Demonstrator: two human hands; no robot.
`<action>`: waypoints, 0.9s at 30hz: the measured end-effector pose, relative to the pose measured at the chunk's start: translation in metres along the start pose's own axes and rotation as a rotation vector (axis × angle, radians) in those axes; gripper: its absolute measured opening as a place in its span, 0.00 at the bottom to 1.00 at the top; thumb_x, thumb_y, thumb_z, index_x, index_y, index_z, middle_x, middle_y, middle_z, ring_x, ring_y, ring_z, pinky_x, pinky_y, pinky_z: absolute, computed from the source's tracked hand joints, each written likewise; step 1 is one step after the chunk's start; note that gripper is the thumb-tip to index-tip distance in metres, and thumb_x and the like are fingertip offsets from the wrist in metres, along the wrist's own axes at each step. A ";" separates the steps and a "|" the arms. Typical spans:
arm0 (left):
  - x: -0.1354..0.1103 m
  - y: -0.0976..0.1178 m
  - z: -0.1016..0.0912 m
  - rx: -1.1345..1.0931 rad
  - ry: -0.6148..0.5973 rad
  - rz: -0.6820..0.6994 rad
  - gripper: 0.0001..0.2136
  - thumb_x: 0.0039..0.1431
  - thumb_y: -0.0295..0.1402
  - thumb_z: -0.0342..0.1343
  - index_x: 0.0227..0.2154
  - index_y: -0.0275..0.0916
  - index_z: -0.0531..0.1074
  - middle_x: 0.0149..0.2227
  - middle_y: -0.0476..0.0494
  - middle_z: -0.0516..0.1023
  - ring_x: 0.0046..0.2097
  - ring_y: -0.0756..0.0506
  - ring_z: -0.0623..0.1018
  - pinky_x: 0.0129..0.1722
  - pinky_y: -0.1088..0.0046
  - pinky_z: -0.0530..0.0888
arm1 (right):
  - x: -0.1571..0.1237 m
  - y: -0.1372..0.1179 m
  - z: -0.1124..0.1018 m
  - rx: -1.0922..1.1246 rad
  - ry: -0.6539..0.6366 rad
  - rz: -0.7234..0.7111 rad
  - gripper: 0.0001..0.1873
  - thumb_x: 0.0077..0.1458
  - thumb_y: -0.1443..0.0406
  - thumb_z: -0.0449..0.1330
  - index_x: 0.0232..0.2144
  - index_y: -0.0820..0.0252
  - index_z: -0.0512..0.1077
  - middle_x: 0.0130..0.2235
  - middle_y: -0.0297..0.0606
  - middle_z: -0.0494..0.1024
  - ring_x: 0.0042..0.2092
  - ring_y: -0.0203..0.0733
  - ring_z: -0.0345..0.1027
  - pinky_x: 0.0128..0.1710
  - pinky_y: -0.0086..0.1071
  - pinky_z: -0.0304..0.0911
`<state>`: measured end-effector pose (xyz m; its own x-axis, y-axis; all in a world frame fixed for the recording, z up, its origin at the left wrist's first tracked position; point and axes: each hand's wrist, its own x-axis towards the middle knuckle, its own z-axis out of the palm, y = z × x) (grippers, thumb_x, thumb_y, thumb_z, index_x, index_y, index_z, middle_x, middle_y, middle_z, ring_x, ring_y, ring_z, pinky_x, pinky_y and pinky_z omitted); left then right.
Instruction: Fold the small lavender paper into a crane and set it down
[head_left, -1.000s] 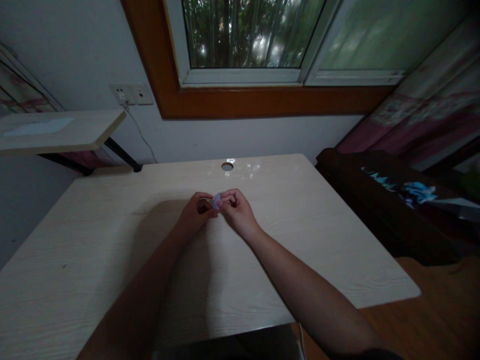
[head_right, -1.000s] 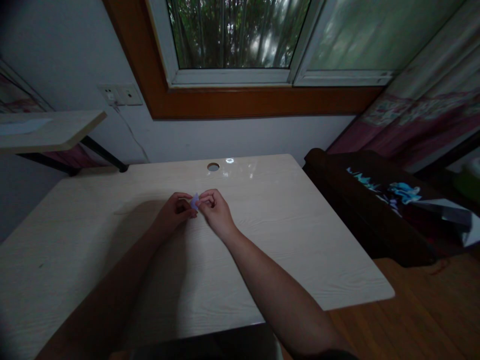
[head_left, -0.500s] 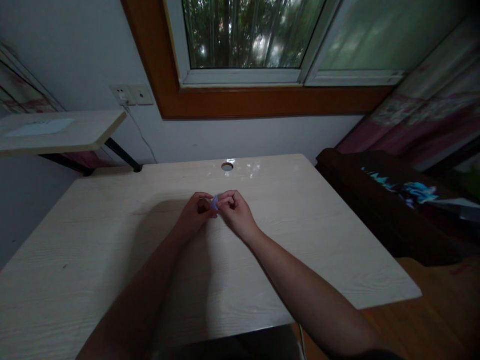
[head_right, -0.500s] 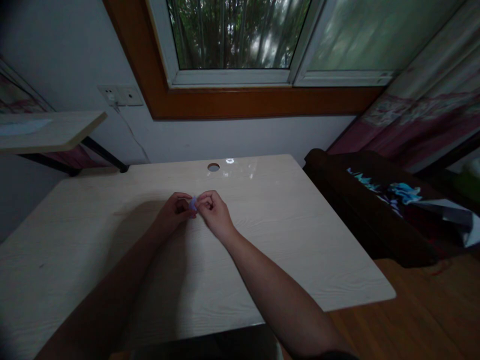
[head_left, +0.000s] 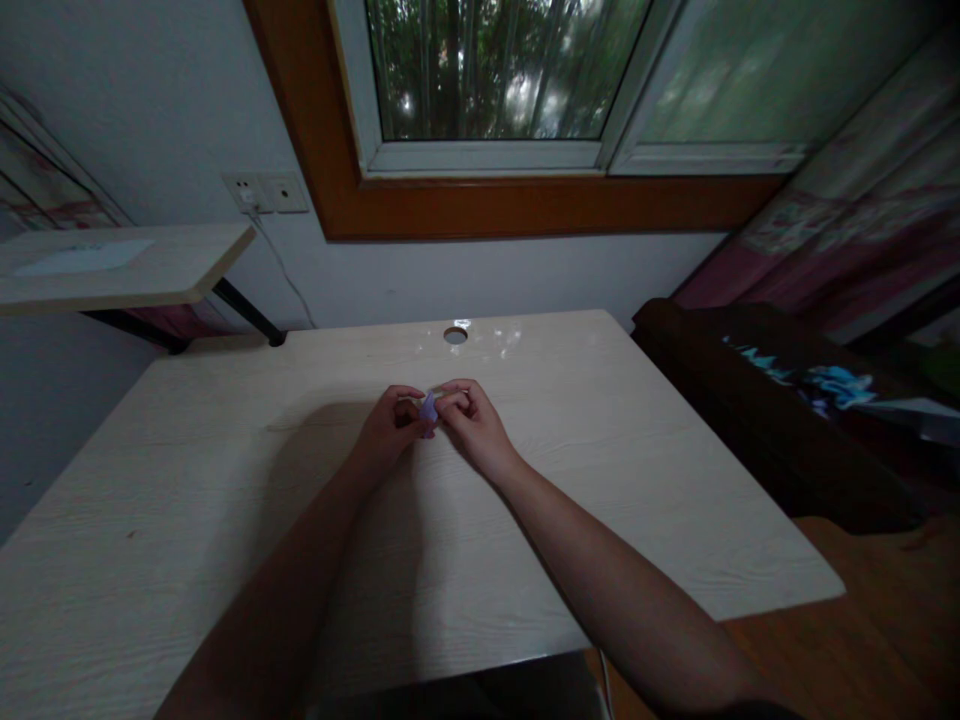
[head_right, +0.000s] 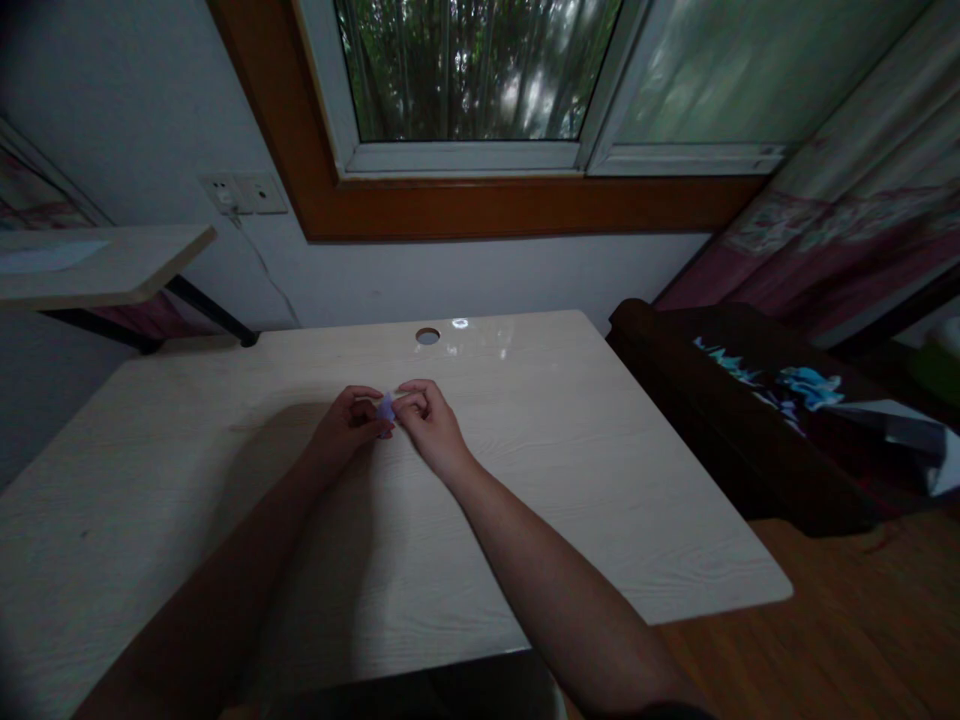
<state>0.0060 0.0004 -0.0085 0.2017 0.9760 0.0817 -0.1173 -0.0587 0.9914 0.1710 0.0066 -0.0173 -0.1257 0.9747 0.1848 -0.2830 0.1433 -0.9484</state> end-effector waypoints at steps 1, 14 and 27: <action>0.000 0.001 0.000 0.000 0.002 -0.002 0.22 0.48 0.32 0.68 0.43 0.40 0.65 0.23 0.58 0.72 0.27 0.50 0.77 0.33 0.73 0.73 | 0.000 -0.001 0.000 0.009 -0.005 0.001 0.17 0.52 0.60 0.65 0.43 0.54 0.67 0.31 0.30 0.76 0.34 0.38 0.71 0.40 0.35 0.65; -0.001 0.000 0.001 -0.020 -0.071 -0.017 0.24 0.47 0.31 0.69 0.45 0.41 0.63 0.23 0.57 0.73 0.27 0.50 0.77 0.34 0.72 0.73 | 0.001 0.000 0.002 -0.034 -0.008 0.017 0.21 0.48 0.62 0.68 0.45 0.54 0.67 0.31 0.29 0.74 0.31 0.36 0.71 0.34 0.32 0.65; -0.003 0.002 0.003 0.048 -0.132 -0.048 0.24 0.48 0.30 0.67 0.47 0.41 0.63 0.24 0.58 0.71 0.28 0.50 0.76 0.34 0.72 0.72 | -0.002 -0.003 0.000 -0.074 0.036 -0.017 0.17 0.51 0.60 0.66 0.43 0.54 0.68 0.27 0.28 0.73 0.30 0.37 0.68 0.33 0.32 0.62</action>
<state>0.0075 -0.0036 -0.0067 0.3323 0.9421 0.0442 -0.0587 -0.0261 0.9979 0.1723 0.0044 -0.0145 -0.0869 0.9773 0.1932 -0.2141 0.1711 -0.9617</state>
